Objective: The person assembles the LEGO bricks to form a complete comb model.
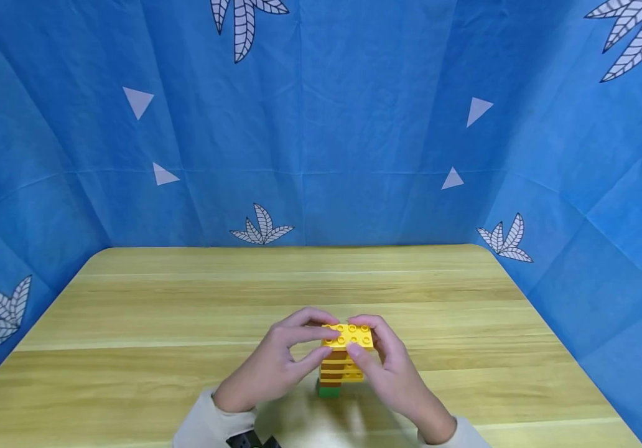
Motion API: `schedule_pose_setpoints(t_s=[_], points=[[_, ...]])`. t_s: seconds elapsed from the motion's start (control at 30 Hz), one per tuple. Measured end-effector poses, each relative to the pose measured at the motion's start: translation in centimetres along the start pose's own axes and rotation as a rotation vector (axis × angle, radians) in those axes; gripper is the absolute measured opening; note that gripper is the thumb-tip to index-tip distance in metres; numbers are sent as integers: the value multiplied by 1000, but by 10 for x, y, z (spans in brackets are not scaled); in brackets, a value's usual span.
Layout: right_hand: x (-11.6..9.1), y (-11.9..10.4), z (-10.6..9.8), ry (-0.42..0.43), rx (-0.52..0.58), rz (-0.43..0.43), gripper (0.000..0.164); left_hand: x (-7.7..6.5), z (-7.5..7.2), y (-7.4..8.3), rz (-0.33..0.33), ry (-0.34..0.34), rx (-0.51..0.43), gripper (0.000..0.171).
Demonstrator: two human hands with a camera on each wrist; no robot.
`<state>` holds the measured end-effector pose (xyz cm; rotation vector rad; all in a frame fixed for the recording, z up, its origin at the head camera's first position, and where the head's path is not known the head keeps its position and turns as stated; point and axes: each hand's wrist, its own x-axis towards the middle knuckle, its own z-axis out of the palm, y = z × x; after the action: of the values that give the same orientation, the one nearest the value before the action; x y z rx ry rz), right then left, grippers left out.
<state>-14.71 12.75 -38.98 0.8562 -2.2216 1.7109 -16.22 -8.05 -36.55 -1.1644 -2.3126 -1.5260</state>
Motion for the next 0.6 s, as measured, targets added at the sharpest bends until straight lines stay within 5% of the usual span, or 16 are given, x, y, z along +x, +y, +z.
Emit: schedule_pose_setpoints(t_s=[0.6], points=[[-1, 2, 2, -6, 25, -24, 32, -7, 6, -4, 46, 65, -14, 22]])
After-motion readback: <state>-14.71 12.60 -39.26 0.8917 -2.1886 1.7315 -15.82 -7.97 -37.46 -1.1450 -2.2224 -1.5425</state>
